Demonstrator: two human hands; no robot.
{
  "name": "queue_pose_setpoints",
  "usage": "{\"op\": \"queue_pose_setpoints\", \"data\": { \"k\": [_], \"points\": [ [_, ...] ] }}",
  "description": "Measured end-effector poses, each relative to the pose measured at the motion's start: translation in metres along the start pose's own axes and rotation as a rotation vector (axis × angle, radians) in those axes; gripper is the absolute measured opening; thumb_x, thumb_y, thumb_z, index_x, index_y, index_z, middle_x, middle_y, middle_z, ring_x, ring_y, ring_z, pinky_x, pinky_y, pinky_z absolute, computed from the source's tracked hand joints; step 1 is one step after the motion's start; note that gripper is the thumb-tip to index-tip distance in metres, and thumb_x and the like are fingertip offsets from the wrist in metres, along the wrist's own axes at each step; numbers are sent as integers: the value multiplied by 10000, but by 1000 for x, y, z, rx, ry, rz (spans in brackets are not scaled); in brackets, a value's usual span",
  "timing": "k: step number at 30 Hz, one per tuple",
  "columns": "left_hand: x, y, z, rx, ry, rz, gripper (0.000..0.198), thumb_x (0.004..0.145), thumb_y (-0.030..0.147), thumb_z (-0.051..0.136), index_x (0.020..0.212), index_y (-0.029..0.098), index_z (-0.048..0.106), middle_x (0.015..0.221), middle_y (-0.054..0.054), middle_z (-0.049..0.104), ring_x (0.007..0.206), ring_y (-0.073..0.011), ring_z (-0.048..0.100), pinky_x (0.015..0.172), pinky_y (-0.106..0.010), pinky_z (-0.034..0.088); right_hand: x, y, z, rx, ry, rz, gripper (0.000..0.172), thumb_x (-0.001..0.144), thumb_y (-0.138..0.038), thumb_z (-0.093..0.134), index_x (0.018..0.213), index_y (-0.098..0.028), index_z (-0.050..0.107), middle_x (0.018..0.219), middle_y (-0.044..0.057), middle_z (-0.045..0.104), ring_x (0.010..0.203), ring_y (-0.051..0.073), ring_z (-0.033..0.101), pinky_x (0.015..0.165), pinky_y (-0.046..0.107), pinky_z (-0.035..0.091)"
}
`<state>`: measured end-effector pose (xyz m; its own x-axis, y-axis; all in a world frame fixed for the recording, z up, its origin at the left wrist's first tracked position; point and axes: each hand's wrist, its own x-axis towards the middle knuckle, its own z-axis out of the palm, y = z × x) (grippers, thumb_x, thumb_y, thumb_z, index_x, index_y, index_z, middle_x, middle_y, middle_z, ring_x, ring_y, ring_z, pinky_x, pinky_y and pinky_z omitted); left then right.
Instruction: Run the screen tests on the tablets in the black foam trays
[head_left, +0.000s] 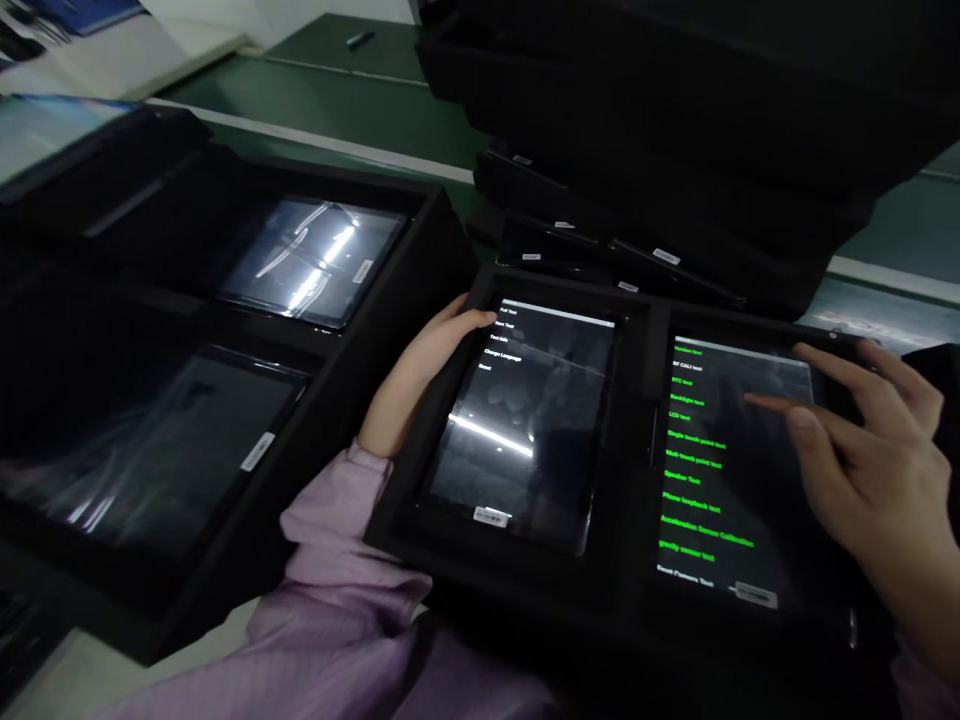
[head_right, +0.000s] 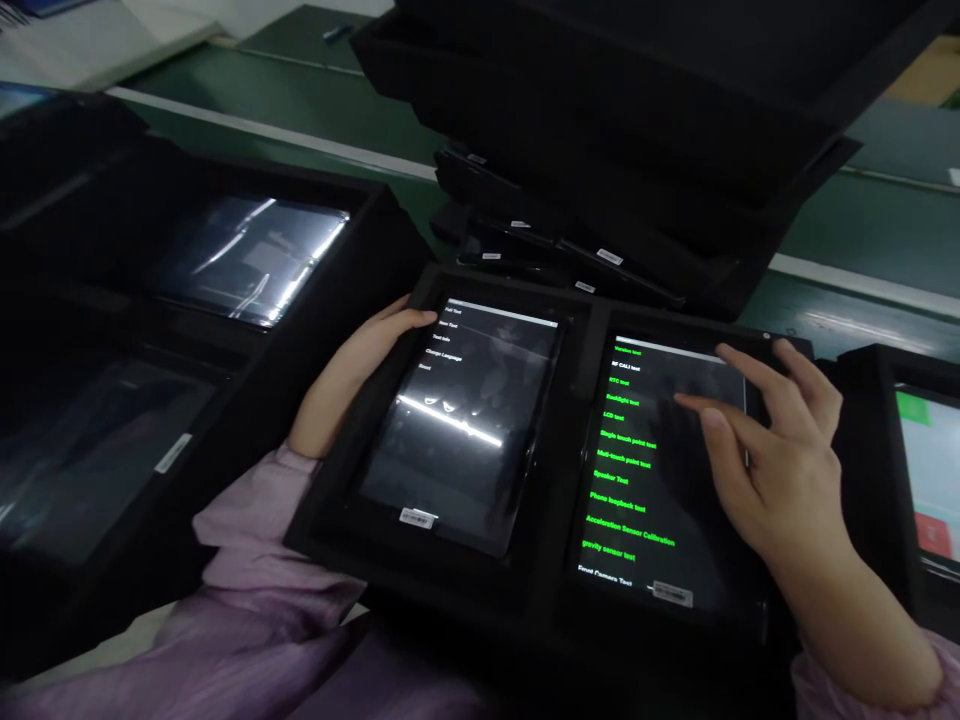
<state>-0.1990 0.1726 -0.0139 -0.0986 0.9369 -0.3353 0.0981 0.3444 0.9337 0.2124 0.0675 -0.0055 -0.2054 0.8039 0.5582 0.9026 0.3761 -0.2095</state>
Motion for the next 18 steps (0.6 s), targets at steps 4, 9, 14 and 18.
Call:
{"op": "queue_pose_setpoints", "data": {
  "k": [4,9,14,18],
  "points": [
    [1,-10,-3,-11,-1,13,610,707,496,886,1252,234,806,1097,-39,878,1065,-330,808,948,-408,647,0,-3,-3,30,-40,-93,336,1147,-375,592,1068,-300,910,1494,75,769,1614,445,541,1205,690,564],
    [-2,-15,-6,-68,-24,-8,634,684,455,916,1270,237,810,1060,-43,878,1079,-333,813,952,-402,654,-1,-4,-4,44,-86,-134,337,1146,-408,592,1099,-303,908,1546,77,743,1653,471,485,1209,725,557],
    [-15,-7,-8,-49,-52,-12,598,641,383,909,1211,240,796,1048,-34,852,1133,-356,799,1003,-434,646,-2,-2,-3,62,-22,-72,363,1156,-431,553,1074,-323,891,1446,83,794,1658,431,502,1304,744,458],
    [-22,2,-8,13,-96,-9,630,660,355,930,1254,235,758,1131,-37,841,1244,-374,774,1108,-459,611,-1,0,-8,71,-36,-47,323,1144,-390,567,1126,-350,888,1398,82,808,1615,412,563,1321,754,451]
  ]
}}
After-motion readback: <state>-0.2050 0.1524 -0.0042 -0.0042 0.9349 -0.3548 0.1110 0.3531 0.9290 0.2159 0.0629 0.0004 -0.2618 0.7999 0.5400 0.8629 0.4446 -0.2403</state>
